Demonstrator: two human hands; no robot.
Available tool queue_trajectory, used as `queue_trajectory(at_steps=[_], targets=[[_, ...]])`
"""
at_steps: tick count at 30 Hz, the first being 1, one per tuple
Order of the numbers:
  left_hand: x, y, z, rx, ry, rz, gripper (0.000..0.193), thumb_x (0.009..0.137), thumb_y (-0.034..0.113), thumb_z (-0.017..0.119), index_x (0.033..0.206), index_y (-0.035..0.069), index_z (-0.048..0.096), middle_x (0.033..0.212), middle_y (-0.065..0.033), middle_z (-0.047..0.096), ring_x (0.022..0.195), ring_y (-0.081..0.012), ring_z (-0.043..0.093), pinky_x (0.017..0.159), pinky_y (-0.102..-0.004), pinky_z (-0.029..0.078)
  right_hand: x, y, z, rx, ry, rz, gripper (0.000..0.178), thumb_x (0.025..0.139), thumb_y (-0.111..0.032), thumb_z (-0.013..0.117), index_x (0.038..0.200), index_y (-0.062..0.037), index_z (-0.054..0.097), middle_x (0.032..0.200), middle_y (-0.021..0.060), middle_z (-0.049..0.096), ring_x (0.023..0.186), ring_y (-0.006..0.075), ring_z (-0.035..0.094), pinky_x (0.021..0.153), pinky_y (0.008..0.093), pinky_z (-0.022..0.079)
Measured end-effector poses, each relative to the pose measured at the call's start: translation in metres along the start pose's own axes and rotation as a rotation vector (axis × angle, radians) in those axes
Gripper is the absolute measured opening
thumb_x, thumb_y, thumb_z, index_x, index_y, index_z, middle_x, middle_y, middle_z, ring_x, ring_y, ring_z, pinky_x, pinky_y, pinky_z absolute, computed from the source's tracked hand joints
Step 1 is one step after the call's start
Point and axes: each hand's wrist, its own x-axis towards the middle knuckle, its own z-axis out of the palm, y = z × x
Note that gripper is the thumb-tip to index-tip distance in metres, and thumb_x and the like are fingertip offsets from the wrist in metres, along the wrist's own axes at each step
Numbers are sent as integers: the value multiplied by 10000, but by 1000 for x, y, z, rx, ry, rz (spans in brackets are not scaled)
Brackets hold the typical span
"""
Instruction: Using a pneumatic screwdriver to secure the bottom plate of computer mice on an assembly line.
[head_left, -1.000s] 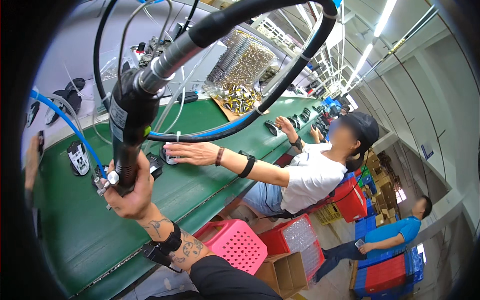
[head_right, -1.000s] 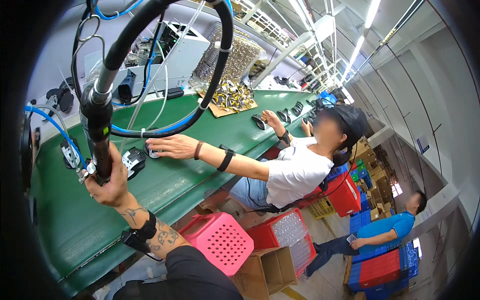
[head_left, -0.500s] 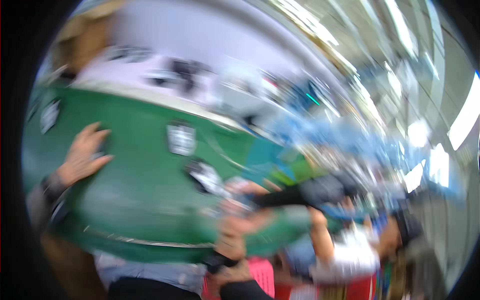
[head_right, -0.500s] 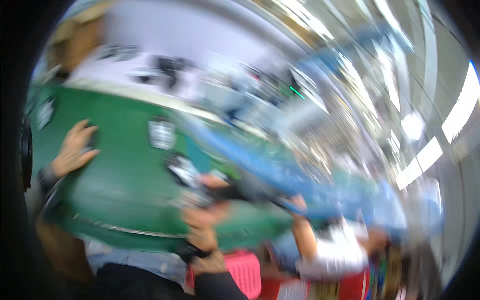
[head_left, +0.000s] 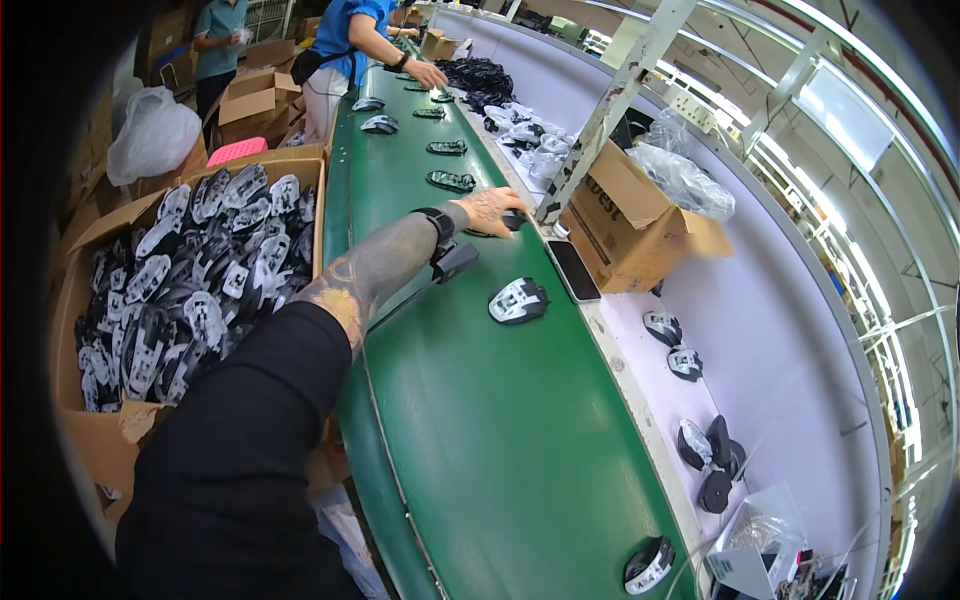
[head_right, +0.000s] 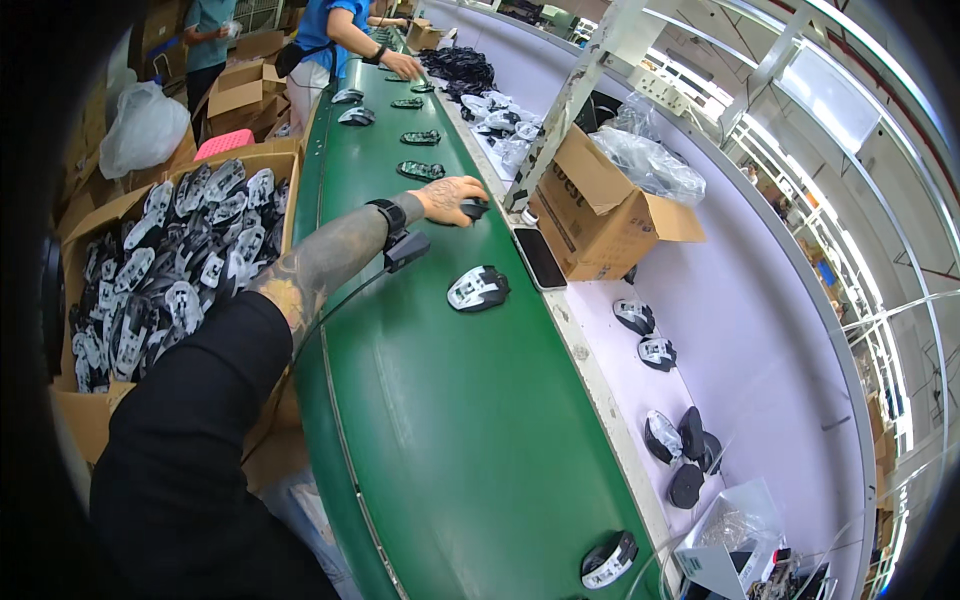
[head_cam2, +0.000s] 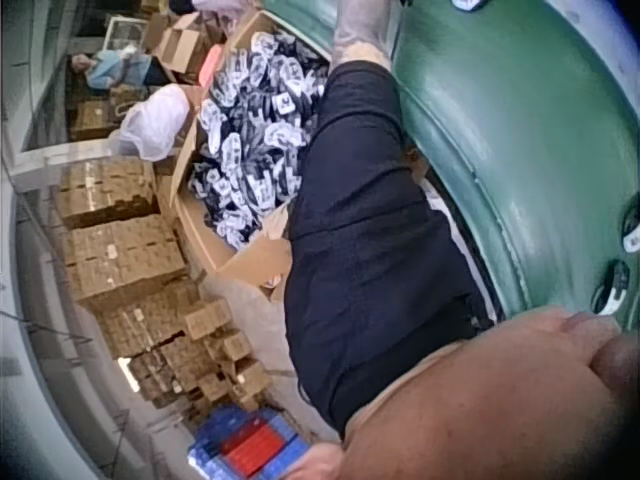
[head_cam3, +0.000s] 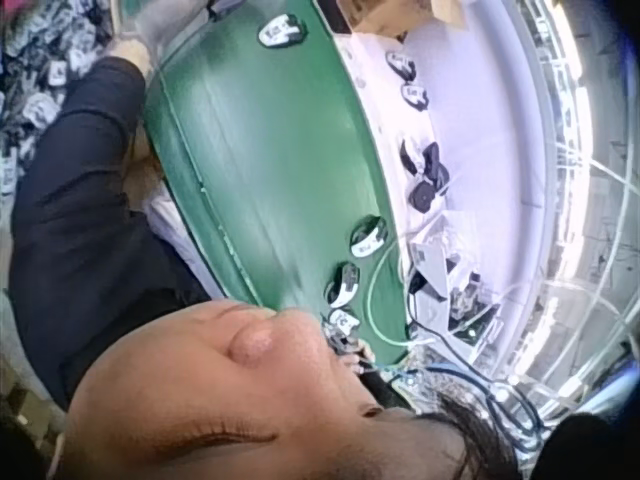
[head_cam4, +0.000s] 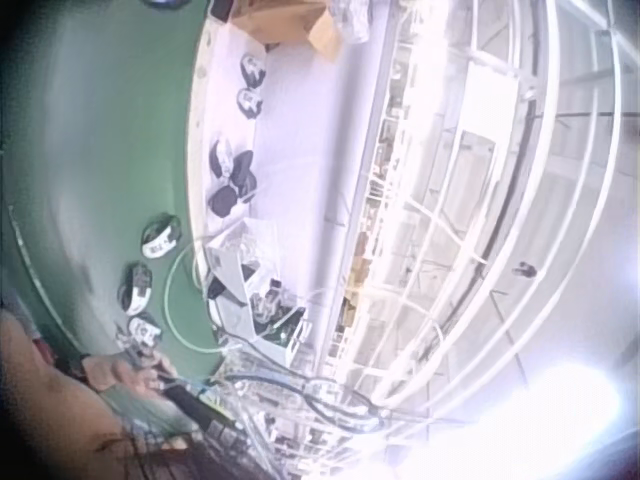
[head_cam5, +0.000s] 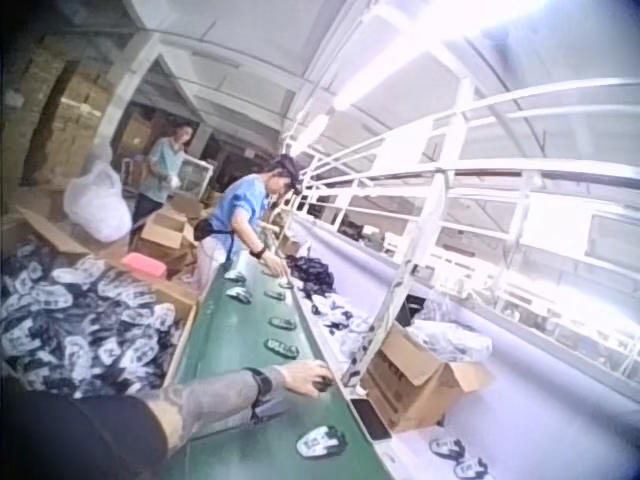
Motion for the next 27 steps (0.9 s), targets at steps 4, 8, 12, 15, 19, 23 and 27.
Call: queue_trajectory(at_steps=[4, 8, 12, 15, 19, 23, 27], targets=[[21, -39, 9, 27, -135, -20, 581, 636, 213, 666, 1194, 85, 565, 1283, -118, 489, 1161, -292, 488, 998, -349, 388, 19, -18, -3, 544, -26, 296, 303, 855, -162, 601, 1065, 49, 542, 1176, 189, 526, 1146, 358, 465, 933, 510, 425], [26, -61, 23, -36, -205, 33, 598, 641, 220, 670, 1216, 100, 560, 1310, -115, 480, 1177, -294, 483, 1009, -341, 377, 43, -41, -11, 963, -59, 547, 324, 852, -159, 603, 1096, 36, 517, 1171, 182, 527, 1127, 343, 473, 919, 498, 432], [30, -59, 28, -57, -263, 38, 603, 660, 193, 659, 1244, 106, 536, 1347, -122, 451, 1209, -305, 460, 1036, -353, 351, 55, -52, -14, 1103, -71, 638, 350, 849, -156, 606, 1127, 23, 492, 1165, 174, 529, 1107, 328, 481, 905, 486, 439], [28, -59, 27, -27, -252, 75, 603, 657, 188, 666, 1239, 100, 536, 1333, -123, 466, 1201, -303, 468, 1030, -359, 359, 63, -57, -15, 1150, -76, 675, 372, 846, -154, 607, 1150, 14, 473, 1161, 169, 530, 1093, 316, 487, 895, 477, 445], [26, -63, 28, -75, -179, 106, 582, 672, 193, 659, 1232, 89, 537, 1273, -148, 511, 1178, -290, 491, 1013, -361, 381, 68, -63, -15, 1191, -86, 702, 404, 843, -151, 609, 1181, 1, 448, 1155, 161, 531, 1073, 301, 495, 881, 466, 452], [16, -73, 40, -54, -272, 160, 538, 747, 297, 638, 1238, 106, 528, 1329, -146, 457, 1177, -317, 486, 1012, -381, 377, 73, -73, -14, 1265, -90, 726, 439, 840, -148, 611, 1213, -12, 423, 1149, 154, 532, 1054, 286, 503, 867, 454, 459], [15, -58, 47, 100, -180, 99, 507, 855, 455, 578, 1240, 129, 527, 1345, -146, 438, 1175, -336, 481, 992, -404, 390, 80, -69, -17, 1325, -82, 768, 476, 837, -145, 613, 1244, -25, 398, 1144, 146, 533, 1034, 271, 511, 852, 442, 466]])
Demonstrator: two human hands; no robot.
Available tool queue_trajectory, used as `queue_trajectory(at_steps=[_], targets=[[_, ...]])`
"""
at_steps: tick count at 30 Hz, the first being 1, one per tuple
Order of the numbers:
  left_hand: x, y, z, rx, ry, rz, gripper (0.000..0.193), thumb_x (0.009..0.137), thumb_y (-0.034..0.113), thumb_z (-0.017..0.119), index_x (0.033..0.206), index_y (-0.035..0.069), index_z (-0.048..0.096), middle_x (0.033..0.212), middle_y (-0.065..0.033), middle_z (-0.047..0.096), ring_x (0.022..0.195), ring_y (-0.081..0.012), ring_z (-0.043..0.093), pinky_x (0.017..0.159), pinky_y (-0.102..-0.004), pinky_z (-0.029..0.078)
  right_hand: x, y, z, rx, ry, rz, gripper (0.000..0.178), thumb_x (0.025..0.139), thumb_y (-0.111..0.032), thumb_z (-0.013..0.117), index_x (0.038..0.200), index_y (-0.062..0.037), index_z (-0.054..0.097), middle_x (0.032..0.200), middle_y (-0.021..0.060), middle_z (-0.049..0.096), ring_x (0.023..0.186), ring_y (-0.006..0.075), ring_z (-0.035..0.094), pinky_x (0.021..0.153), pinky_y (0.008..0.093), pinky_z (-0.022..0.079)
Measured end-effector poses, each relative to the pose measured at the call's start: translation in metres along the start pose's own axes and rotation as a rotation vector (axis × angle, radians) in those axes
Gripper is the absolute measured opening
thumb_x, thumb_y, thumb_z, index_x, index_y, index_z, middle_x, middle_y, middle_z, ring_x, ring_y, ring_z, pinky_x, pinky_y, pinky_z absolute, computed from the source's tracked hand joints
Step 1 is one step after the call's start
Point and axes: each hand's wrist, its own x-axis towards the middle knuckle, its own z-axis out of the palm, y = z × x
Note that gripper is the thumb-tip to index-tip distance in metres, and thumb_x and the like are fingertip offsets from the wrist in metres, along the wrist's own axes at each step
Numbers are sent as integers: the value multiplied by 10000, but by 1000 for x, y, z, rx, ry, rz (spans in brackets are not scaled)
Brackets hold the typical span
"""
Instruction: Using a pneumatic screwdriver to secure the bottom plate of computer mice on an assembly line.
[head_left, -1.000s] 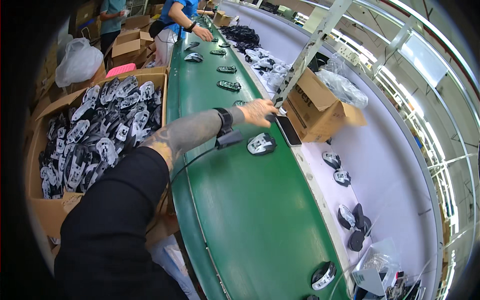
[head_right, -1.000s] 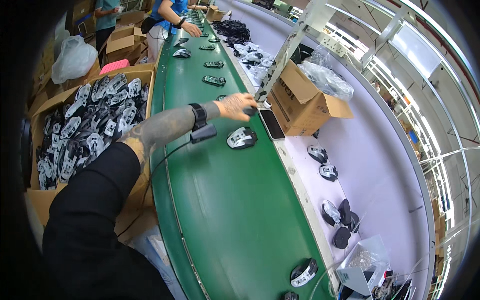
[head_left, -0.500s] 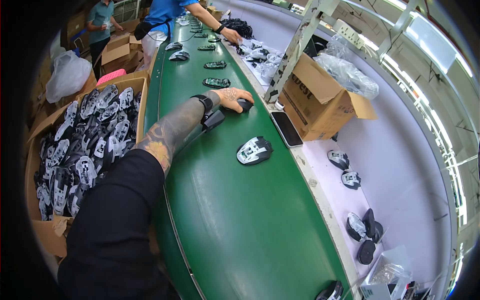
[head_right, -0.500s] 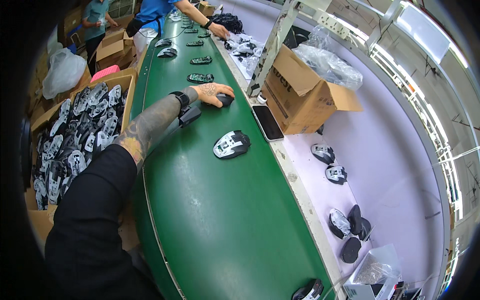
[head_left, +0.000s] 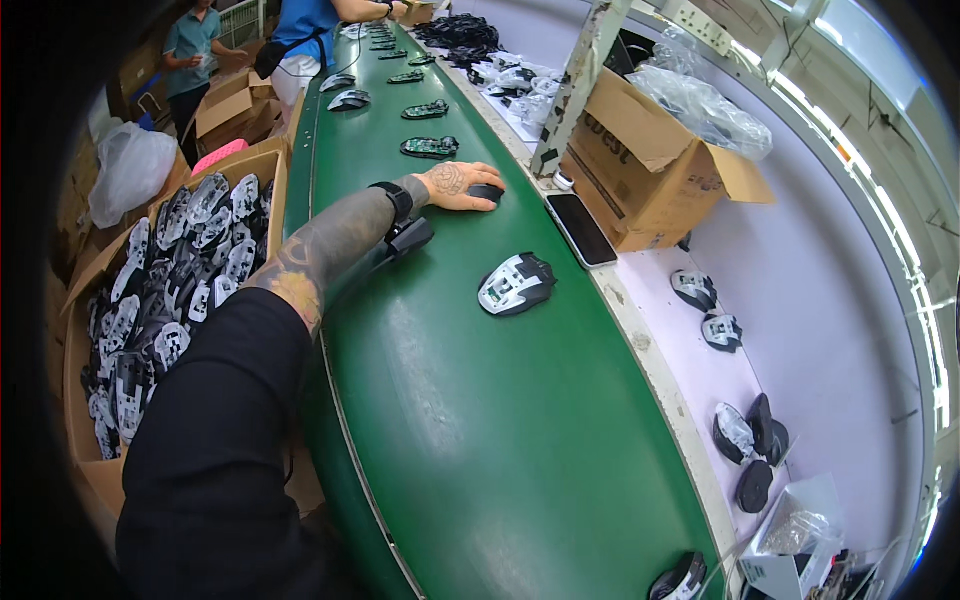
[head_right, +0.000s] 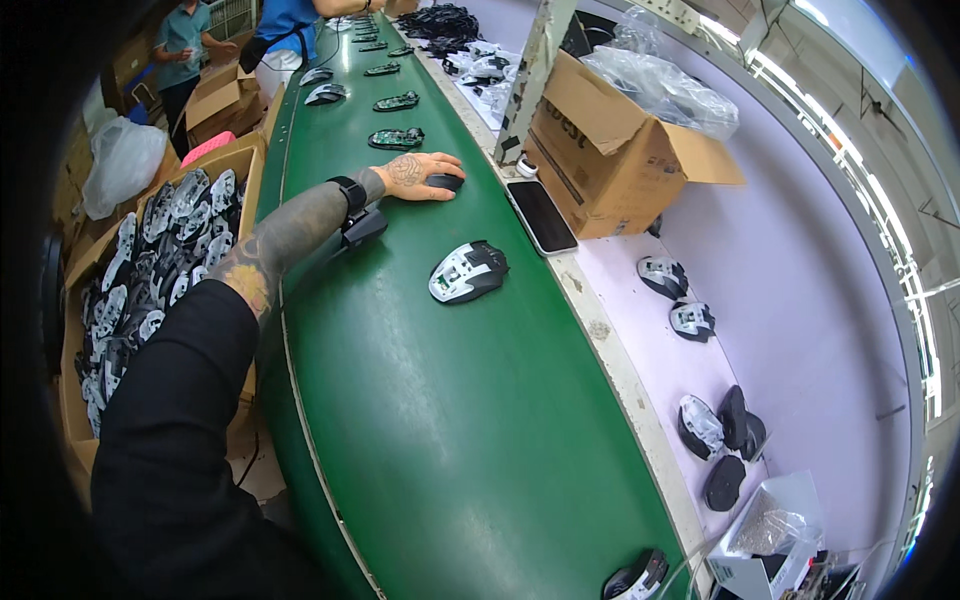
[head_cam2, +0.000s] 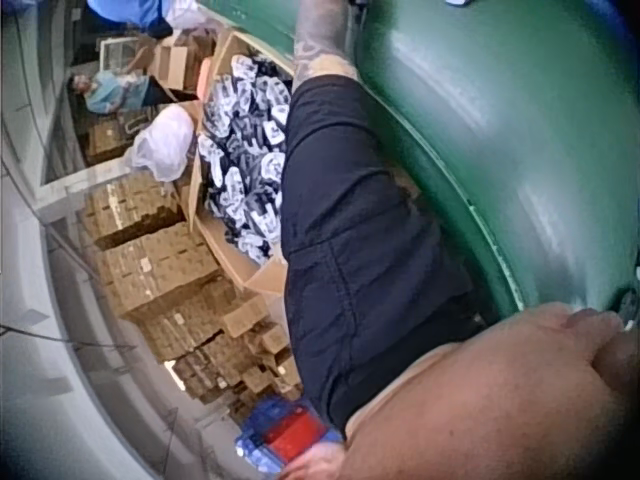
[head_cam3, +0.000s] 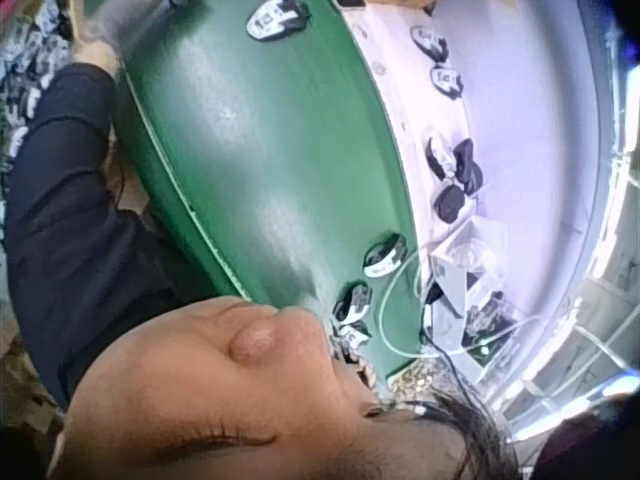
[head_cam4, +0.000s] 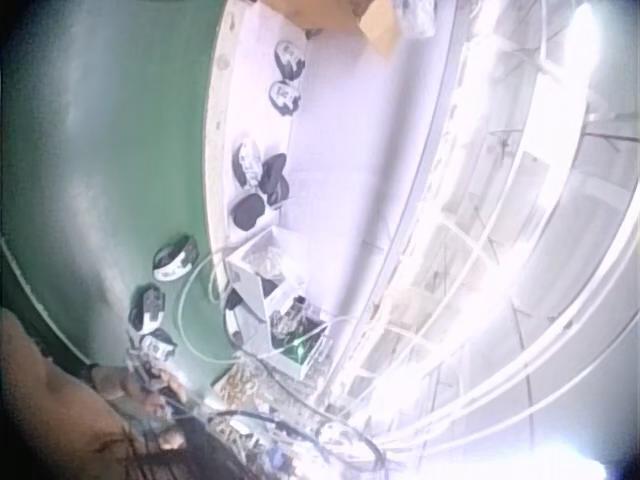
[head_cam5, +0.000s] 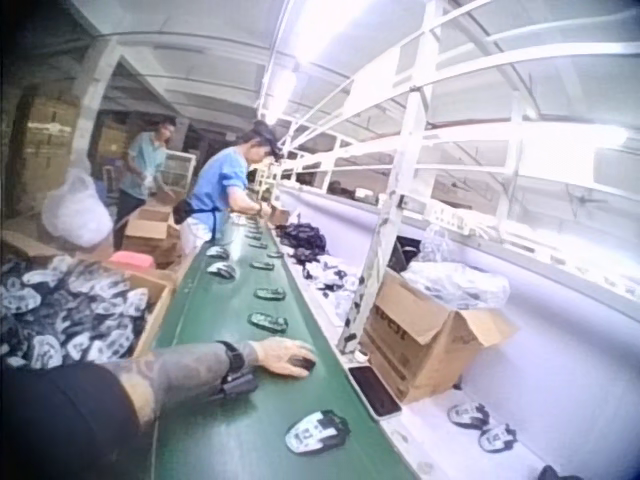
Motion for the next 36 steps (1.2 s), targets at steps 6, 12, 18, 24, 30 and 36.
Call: queue_trajectory(at_steps=[6, 12, 18, 24, 30, 36], targets=[[1, 40, -24, 242, -202, -237, 542, 872, 547, 484, 1298, 213, 499, 1420, -138, 367, 1311, -428, 297, 1076, -509, 261, -1, -3, -17, 157, 41, 96, 533, 833, -141, 617, 1291, -44, 361, 1135, 135, 535, 1005, 248, 522, 831, 424, 477], [1, 182, 2, -188, -461, -41, 701, 894, 594, 364, 1397, 106, 352, 1434, -199, 319, 1319, -373, 310, 1084, -449, 261, -18, 5, -15, 670, 88, 351, 594, 828, -137, 620, 1337, -63, 323, 1127, 124, 537, 976, 225, 534, 810, 406, 488], [-31, 193, 76, -31, -1, 158, 488, 790, 135, 616, 1240, -2, 486, 1269, -239, 478, 1201, -378, 429, 1027, -432, 338, 17, -15, -16, 884, -80, 358, 587, 773, -12, 655, 1276, -76, 359, 1054, 73, 532, 877, 144, 546, 723, 299, 497], [-12, 330, 111, -324, -33, 356, 441, 815, 180, 631, 1215, 26, 527, 1212, -154, 547, 1127, -280, 518, 948, -355, 428, 60, -32, -50, 713, -143, 419, 391, 767, -20, 685, 1070, -47, 440, 905, 11, 536, 785, 70, 538, 687, 215, 452], [-83, 477, 56, -2184, -649, -183, 408, 917, 365, 545, 1205, 77, 544, 1151, -96, 594, 867, -187, 633, 692, -239, 552, 61, -57, -64, 978, -279, 458, 400, 762, 10, 613, 1115, -48, 432, 937, 31, 506, 829, 85, 506, 758, 248, 438], [-138, 500, 39, -2213, -659, -295, 454, 924, 351, 501, 1302, 105, 446, 1173, -90, 557, 860, -170, 614, 634, -307, 580, 69, -81, -48, 1201, -381, 545, 386, 814, 33, 559, 1173, -35, 433, 932, 15, 519, 837, 70, 479, 773, 230, 410]])
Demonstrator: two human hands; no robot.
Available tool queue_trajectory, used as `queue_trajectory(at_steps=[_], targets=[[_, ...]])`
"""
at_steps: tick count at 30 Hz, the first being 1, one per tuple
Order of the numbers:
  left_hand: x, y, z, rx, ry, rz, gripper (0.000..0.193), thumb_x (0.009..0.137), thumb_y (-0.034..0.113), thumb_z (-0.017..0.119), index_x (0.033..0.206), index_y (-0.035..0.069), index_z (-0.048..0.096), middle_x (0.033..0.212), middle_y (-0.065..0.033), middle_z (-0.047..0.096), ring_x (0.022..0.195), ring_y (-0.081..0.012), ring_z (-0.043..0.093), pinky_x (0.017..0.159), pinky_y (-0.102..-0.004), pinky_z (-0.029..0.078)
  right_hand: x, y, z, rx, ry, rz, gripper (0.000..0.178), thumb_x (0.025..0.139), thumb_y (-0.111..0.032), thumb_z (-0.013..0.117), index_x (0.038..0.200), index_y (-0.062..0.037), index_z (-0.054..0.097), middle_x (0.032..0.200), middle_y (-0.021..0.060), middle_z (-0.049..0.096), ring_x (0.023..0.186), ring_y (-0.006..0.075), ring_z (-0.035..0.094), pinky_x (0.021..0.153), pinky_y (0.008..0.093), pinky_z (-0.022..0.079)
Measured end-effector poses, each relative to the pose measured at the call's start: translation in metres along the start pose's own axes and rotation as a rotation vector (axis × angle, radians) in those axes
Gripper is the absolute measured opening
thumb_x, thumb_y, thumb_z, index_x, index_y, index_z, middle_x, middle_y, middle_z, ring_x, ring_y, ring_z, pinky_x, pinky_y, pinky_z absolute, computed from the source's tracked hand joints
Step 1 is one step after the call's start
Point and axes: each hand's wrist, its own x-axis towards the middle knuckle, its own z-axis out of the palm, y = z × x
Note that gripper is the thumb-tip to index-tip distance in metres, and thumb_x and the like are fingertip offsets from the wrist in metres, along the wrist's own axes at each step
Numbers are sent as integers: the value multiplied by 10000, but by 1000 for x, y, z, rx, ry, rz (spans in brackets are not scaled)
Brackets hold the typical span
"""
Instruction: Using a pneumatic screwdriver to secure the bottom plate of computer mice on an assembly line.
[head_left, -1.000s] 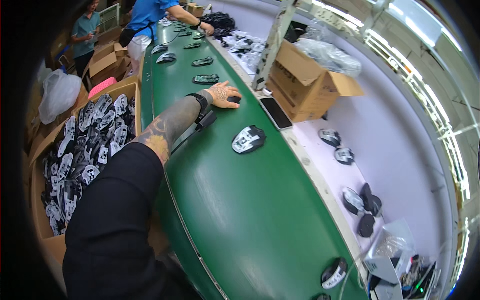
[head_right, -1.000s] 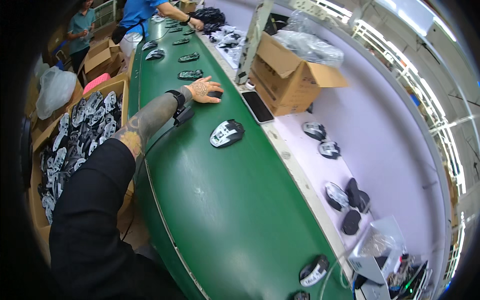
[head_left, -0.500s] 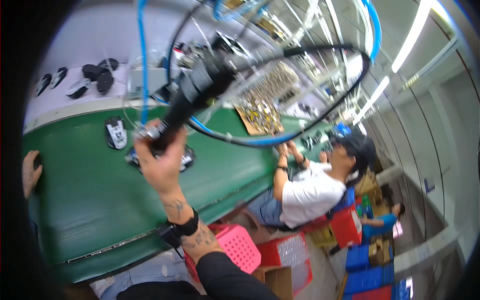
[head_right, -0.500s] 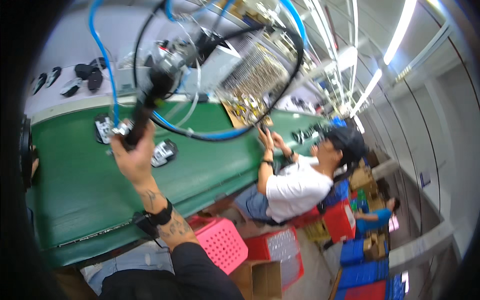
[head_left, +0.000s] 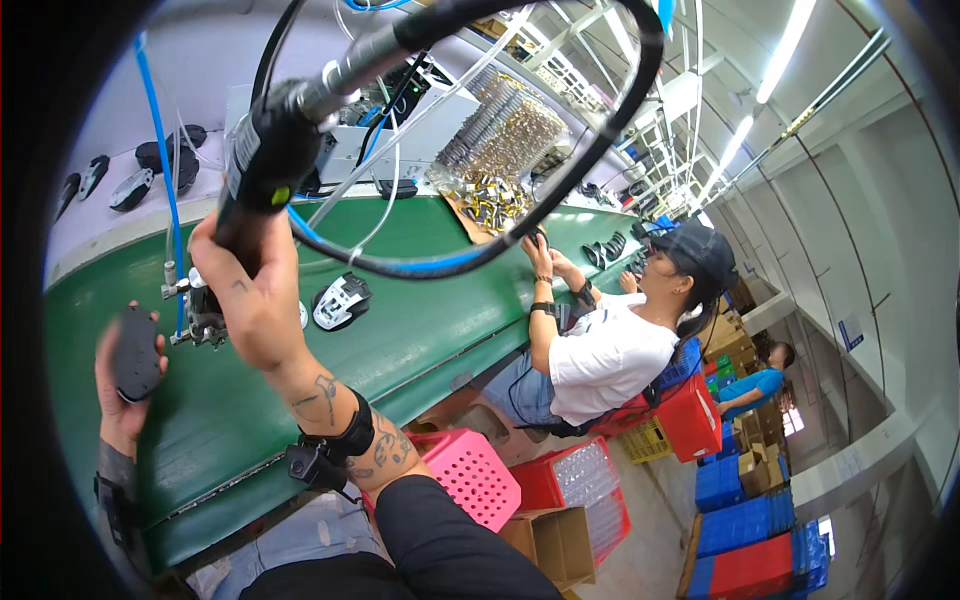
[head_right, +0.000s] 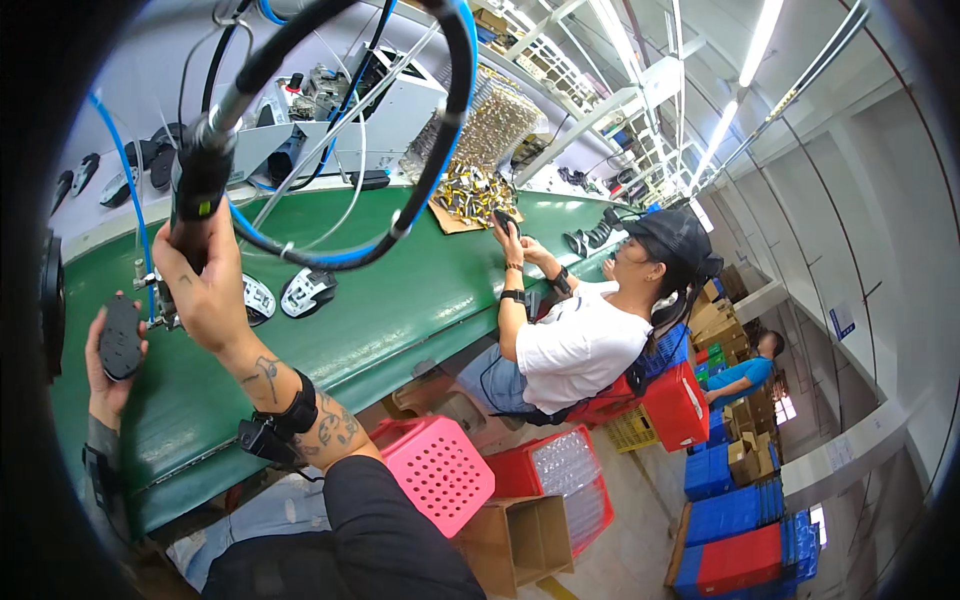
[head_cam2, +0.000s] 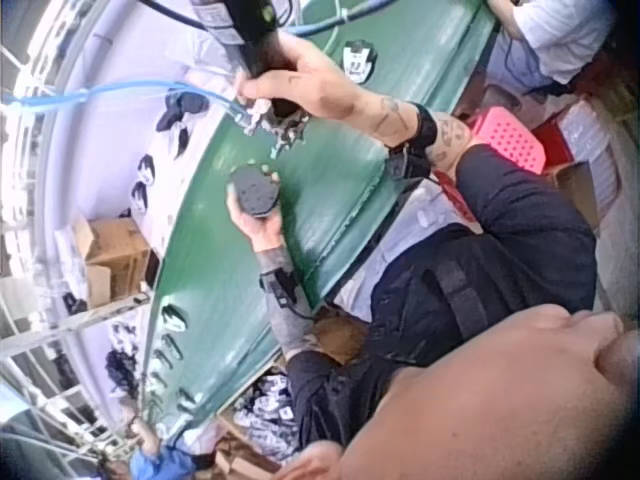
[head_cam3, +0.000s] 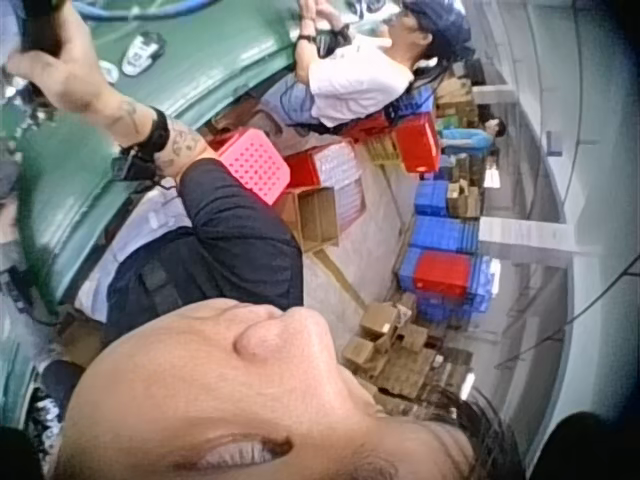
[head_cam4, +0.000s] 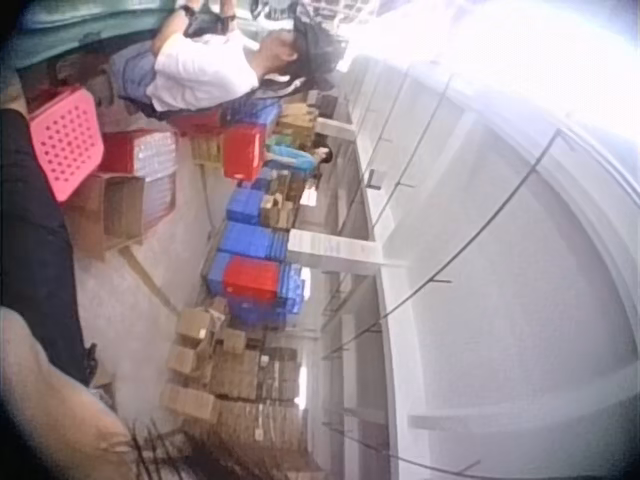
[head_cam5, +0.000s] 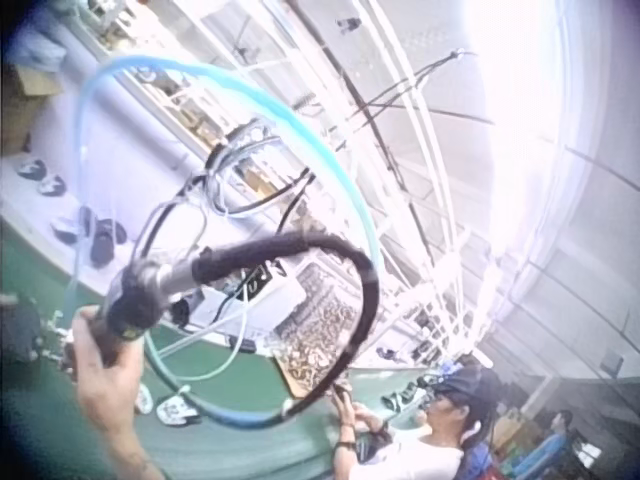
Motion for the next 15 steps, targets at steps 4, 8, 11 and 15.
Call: queue_trajectory(at_steps=[4, 8, 11, 15], targets=[[-11, -15, 23, 67, 87, -28, 574, 831, 270, 530, 1366, 119, 385, 1167, -85, 540, 808, -147, 580, 596, -297, 562, 13, -4, 10, -47, 98, -84, 403, 896, -76, 601, 1247, -5, 415, 905, -14, 556, 802, 49, 510, 748, 201, 418], [-18, -10, 36, 118, 115, -6, 598, 791, 268, 533, 1355, 125, 394, 1172, -76, 518, 817, -141, 558, 606, -293, 559, 27, -19, 21, -46, 197, -255, 312, 867, -12, 608, 1142, -12, 461, 896, -19, 541, 729, 28, 490, 670, 171, 409], [-22, 3, 18, 127, 134, 35, 603, 792, 277, 542, 1358, 133, 389, 1181, -72, 502, 832, -151, 555, 609, -305, 553, 36, -20, 37, 19, 105, -269, 392, 868, 32, 581, 1227, 7, 426, 928, -1, 551, 721, 34, 499, 644, 177, 425], [-29, -1, 19, -64, 101, -29, 526, 842, 315, 541, 1322, 129, 433, 1146, -72, 529, 848, -173, 576, 664, -335, 555, 25, -4, 34, 4, 97, -287, 370, 861, 74, 564, 1209, -3, 463, 930, 8, 571, 743, 52, 532, 614, 204, 448]])
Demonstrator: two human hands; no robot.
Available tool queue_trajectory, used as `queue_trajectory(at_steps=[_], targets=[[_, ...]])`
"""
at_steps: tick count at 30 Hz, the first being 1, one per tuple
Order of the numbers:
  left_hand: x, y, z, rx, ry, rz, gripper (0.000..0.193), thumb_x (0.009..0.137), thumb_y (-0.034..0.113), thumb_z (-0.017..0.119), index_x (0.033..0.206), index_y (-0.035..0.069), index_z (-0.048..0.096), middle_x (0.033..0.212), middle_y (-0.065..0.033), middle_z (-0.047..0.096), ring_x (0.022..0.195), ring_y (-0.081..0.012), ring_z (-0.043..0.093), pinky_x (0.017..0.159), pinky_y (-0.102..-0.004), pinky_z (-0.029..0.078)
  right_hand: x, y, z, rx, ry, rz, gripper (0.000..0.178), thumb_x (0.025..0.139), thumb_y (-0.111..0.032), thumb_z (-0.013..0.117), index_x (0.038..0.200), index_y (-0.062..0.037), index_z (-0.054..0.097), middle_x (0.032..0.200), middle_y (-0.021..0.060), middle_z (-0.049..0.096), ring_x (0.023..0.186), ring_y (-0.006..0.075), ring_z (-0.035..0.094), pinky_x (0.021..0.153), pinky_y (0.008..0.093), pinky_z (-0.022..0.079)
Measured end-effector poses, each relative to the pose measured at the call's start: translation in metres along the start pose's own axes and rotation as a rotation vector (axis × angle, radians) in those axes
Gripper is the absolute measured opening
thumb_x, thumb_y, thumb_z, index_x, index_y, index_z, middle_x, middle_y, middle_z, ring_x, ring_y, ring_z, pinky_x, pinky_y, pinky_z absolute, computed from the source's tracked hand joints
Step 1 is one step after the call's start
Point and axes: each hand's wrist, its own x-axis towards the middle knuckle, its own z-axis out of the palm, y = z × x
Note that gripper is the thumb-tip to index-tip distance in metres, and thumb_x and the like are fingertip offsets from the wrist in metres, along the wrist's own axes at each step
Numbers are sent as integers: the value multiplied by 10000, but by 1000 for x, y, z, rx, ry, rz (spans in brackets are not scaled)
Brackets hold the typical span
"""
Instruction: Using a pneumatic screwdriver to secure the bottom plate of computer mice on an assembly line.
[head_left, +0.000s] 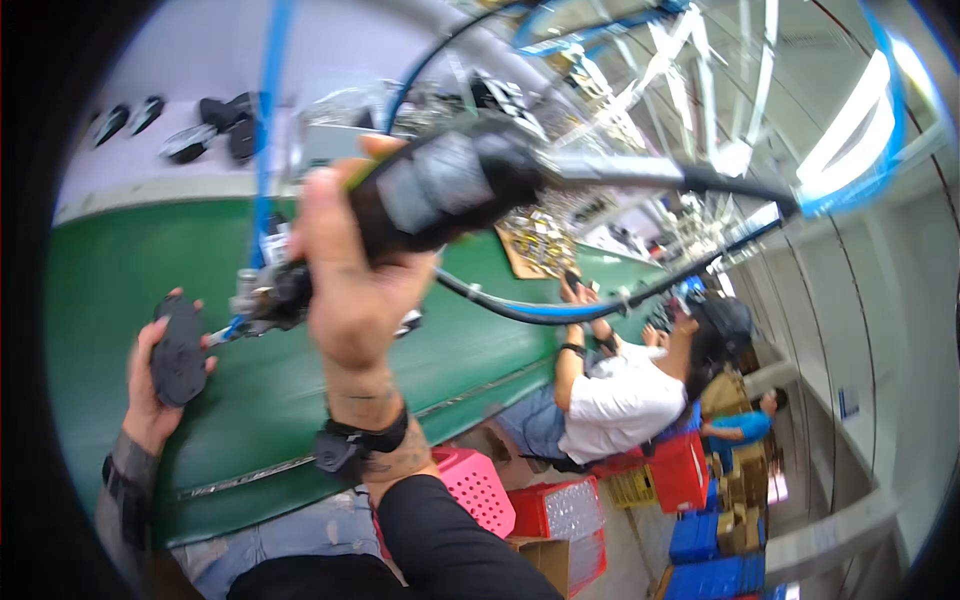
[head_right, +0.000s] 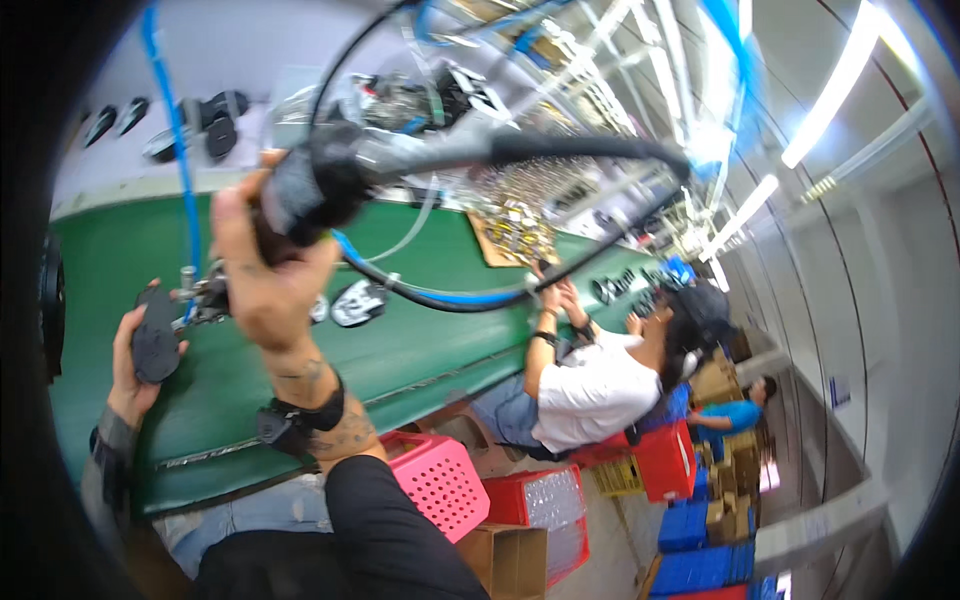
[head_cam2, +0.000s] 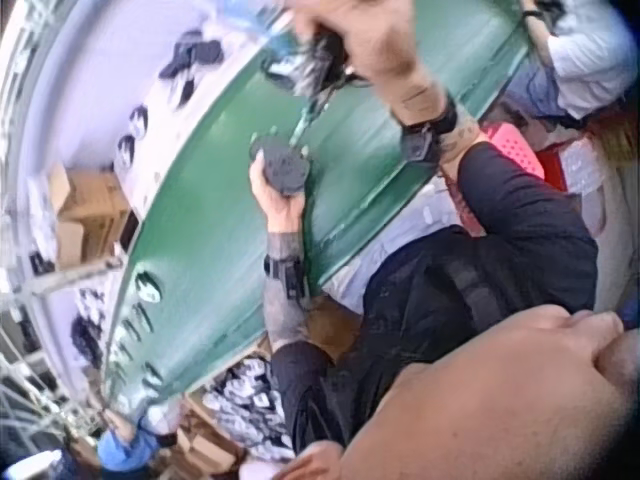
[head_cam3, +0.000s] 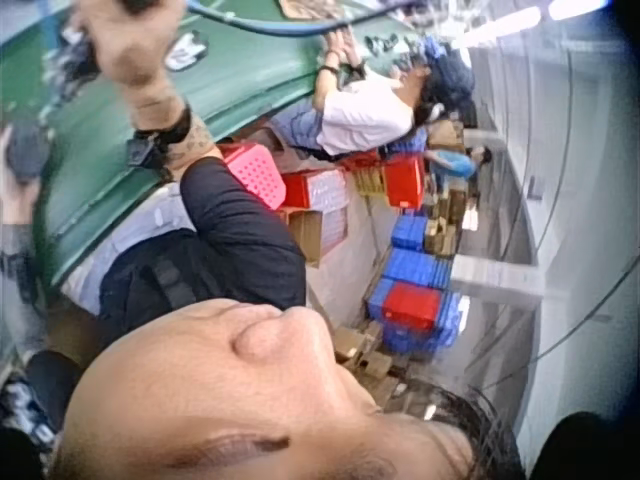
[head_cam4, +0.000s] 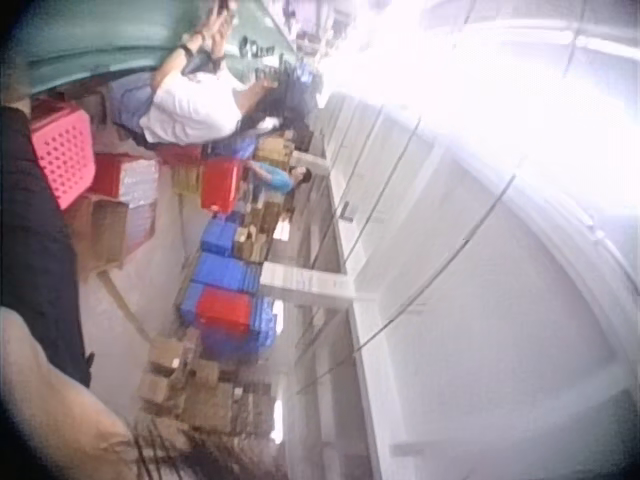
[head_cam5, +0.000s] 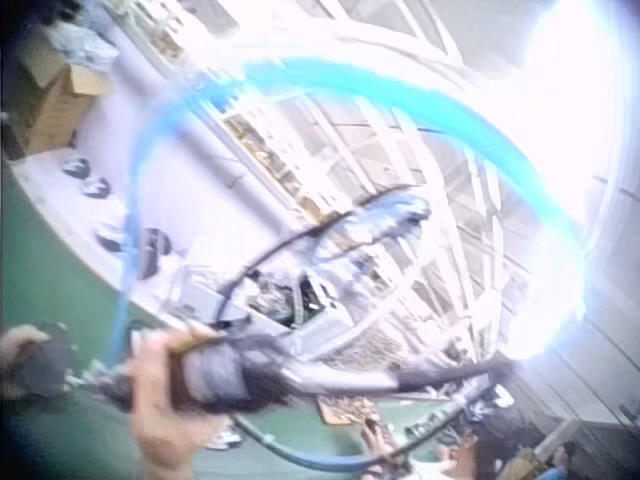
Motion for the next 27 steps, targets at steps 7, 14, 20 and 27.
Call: queue_trajectory(at_steps=[7, 14, 20, 27], targets=[[12, -9, -14, -207, -242, -206, 542, 811, 176, 567, 1322, 132, 391, 1213, -147, 483, 971, -292, 573, 826, -491, 518, -1, -13, 17, -255, 659, -148, 251, 923, -227, 453, 981, -8, 561, 704, 34, 505, 509, 71, 407, 473, 200, 312], [4, -3, -13, -239, -239, -123, 548, 800, 137, 513, 1326, 156, 360, 1209, -129, 434, 935, -255, 556, 801, -465, 531, -4, -13, -11, 17, 150, -235, 356, 887, -183, 551, 1161, 29, 466, 950, 53, 580, 531, 93, 420, 512, 236, 355], [11, -5, -17, -276, -235, -159, 546, 810, 194, 527, 1324, 141, 349, 1264, -131, 416, 937, -252, 571, 803, -456, 531, -3, -14, -16, 13, 107, -291, 384, 887, -161, 543, 1197, 39, 438, 961, 75, 579, 539, 104, 417, 512, 241, 354], [7, -9, -14, -185, -270, -141, 518, 852, 181, 501, 1350, 159, 358, 1123, -108, 460, 893, -212, 573, 762, -425, 558, -4, -12, -17, 18, 112, -298, 395, 877, -168, 559, 1196, 31, 439, 947, 74, 558, 543, 103, 420, 515, 244, 370]])
